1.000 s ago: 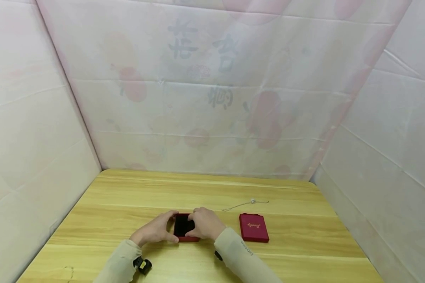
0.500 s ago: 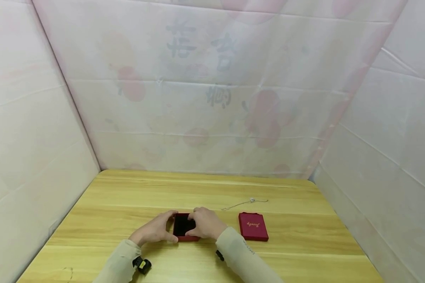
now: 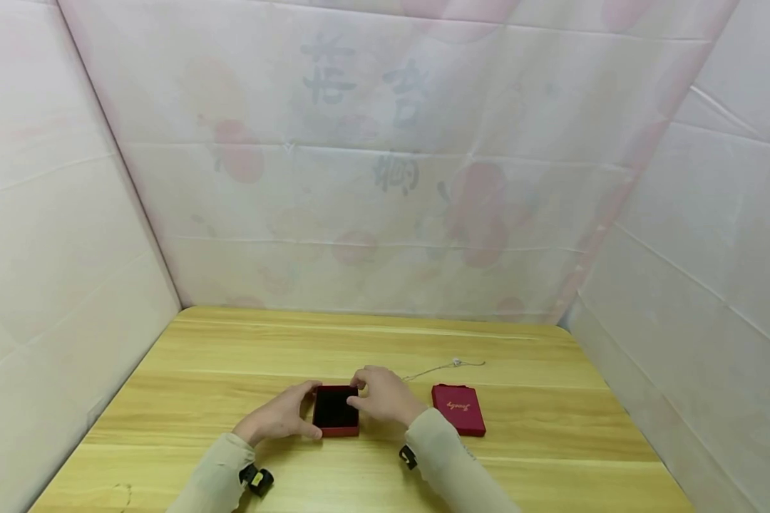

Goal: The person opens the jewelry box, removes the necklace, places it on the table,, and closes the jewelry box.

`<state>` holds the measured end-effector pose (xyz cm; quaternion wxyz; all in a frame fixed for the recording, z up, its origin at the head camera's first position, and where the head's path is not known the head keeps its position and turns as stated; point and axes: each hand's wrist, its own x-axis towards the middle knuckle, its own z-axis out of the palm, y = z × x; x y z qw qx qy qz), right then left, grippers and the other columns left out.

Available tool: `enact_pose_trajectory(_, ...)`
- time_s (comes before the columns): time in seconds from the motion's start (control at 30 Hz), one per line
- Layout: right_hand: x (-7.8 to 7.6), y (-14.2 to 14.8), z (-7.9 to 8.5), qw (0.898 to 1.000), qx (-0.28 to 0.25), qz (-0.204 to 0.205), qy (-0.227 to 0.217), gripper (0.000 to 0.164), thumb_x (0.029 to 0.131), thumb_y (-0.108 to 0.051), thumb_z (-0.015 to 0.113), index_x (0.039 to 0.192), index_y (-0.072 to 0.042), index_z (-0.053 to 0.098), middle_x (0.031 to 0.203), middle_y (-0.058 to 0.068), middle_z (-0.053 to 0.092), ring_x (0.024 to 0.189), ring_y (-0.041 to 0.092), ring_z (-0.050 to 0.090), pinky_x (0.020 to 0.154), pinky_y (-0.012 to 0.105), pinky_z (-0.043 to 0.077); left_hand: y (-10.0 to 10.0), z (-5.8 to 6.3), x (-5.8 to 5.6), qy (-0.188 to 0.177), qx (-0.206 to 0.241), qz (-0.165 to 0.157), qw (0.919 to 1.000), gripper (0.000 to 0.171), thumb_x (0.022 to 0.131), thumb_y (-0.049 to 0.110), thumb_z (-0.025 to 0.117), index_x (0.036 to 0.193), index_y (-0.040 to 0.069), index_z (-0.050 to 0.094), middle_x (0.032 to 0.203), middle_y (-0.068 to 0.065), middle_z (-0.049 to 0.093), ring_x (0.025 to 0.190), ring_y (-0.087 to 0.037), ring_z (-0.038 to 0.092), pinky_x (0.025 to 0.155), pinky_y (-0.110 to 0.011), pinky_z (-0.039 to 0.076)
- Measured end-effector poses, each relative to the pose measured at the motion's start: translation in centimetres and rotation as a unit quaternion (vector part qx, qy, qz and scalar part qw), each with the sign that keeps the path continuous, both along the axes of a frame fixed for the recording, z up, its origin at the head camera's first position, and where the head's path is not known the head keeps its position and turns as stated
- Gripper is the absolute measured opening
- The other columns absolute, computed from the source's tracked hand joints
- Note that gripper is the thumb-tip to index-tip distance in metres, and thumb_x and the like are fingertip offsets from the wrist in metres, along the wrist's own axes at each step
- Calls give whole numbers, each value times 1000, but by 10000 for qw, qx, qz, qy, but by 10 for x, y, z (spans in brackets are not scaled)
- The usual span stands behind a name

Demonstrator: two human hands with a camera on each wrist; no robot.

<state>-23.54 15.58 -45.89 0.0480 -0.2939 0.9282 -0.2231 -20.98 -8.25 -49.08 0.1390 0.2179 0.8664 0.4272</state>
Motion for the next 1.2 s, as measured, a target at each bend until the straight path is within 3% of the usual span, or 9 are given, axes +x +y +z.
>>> enact_pose_trajectory(0.27,-1,16,5,9999,-63,-78,-79,26,88,-29,68,105,-10,66,94,-3,61,85,15,57,70,32,50,1,-1,1,-31,-37,15,10000,92,73,28,83,143,-3,32,140,-22,40,129,-39,35,102,-55,31)
enact_pose_trajectory(0.53,-1,37,12,9994,-307,-88,-158,28,89,-23,66,108,-3,65,99,8,63,87,21,57,72,39,49,1,-2,3,-134,-29,21,9999,92,74,27,83,144,-1,31,144,-22,35,131,-41,32,103,-55,30)
enact_pose_trajectory(0.97,1,65,17,9991,-187,-246,-290,33,89,-25,67,111,-1,63,105,10,61,92,24,56,76,43,48,-2,1,3,-156,-20,37,9999,92,73,29,83,144,0,31,142,-21,37,130,-41,32,102,-56,31)
enact_pose_trajectory(1.2,1,80,18,9991,-80,-405,-116,31,88,-23,68,111,-3,64,105,8,61,92,26,57,76,41,48,-1,2,3,-167,-33,27,9999,92,74,28,83,144,-1,32,142,-21,38,130,-40,33,103,-55,31)
